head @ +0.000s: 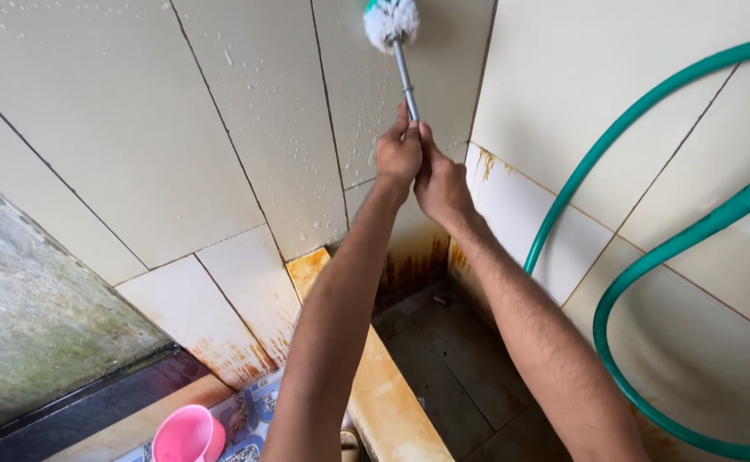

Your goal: Scrubbing wall tiles and grout with a cleaning brush and rinsing with water

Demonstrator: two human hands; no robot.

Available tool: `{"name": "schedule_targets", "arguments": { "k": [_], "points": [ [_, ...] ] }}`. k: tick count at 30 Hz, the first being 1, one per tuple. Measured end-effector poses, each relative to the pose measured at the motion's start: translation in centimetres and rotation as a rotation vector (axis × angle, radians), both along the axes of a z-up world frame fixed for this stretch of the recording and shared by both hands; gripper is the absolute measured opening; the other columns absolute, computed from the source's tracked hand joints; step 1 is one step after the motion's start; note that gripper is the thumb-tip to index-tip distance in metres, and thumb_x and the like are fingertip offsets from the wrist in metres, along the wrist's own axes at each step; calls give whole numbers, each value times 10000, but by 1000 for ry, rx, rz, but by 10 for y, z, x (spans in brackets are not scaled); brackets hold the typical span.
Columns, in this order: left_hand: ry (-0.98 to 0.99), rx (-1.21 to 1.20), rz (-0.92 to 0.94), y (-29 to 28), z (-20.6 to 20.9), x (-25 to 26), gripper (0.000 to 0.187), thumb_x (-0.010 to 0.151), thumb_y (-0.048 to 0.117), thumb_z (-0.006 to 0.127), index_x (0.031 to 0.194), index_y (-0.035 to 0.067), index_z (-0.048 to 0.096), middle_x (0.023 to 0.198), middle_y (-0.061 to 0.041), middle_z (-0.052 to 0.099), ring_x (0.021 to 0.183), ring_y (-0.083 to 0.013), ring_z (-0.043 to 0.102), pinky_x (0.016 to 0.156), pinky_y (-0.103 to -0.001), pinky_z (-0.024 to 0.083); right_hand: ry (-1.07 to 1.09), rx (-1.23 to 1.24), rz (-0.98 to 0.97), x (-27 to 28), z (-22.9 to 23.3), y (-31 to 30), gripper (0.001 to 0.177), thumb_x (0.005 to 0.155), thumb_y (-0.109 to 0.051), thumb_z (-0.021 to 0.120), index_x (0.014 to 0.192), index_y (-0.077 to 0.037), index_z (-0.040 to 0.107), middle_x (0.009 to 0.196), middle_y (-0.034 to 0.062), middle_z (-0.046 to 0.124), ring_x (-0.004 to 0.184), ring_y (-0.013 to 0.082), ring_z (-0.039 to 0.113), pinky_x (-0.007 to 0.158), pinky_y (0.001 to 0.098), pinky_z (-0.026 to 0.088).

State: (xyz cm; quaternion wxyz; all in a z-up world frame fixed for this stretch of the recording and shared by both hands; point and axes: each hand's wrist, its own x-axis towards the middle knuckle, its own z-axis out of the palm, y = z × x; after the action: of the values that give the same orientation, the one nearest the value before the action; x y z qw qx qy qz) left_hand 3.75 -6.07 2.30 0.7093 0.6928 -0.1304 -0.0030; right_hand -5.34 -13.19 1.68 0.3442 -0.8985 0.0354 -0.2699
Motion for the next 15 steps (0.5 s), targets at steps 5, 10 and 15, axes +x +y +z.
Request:
{"name": "schedule_targets", "arguments": {
  "k": [5, 10, 15],
  "points": [
    [-145, -146, -18, 11, 92, 8, 475, 1038, 208, 482, 1484, 49, 500, 1493, -123, 564, 1328, -253, 593, 1103, -378, 501, -217, -114, 85, 29, 70, -4, 635, 1036, -62, 518, 1621, -161, 290, 949, 145, 772, 803, 262, 779, 705, 382, 658],
    [-128, -173, -9, 40, 90, -5, 471, 1067, 208, 458, 1521, 85, 447, 1525, -79, 521, 1323, -224, 586, 1096, -373, 511, -286, -114, 162, 21, 72, 23, 636, 1049, -72, 533, 1621, -161, 270, 1003, 140, 775, 868, 244, 787, 750, 375, 661],
    [-138, -217, -19, 75, 24, -15, 514, 1067, 215, 476, 1573, 267, 400, 1433, -71, 617, 1252, -154, 604, 1079, -336, 504, -177, -112, 207, -5, 27, 52, 709, 1034, -55, 527, 1651, -189, 203, 843, 135, 756, 757, 261, 772, 680, 405, 645]
  ]
}}
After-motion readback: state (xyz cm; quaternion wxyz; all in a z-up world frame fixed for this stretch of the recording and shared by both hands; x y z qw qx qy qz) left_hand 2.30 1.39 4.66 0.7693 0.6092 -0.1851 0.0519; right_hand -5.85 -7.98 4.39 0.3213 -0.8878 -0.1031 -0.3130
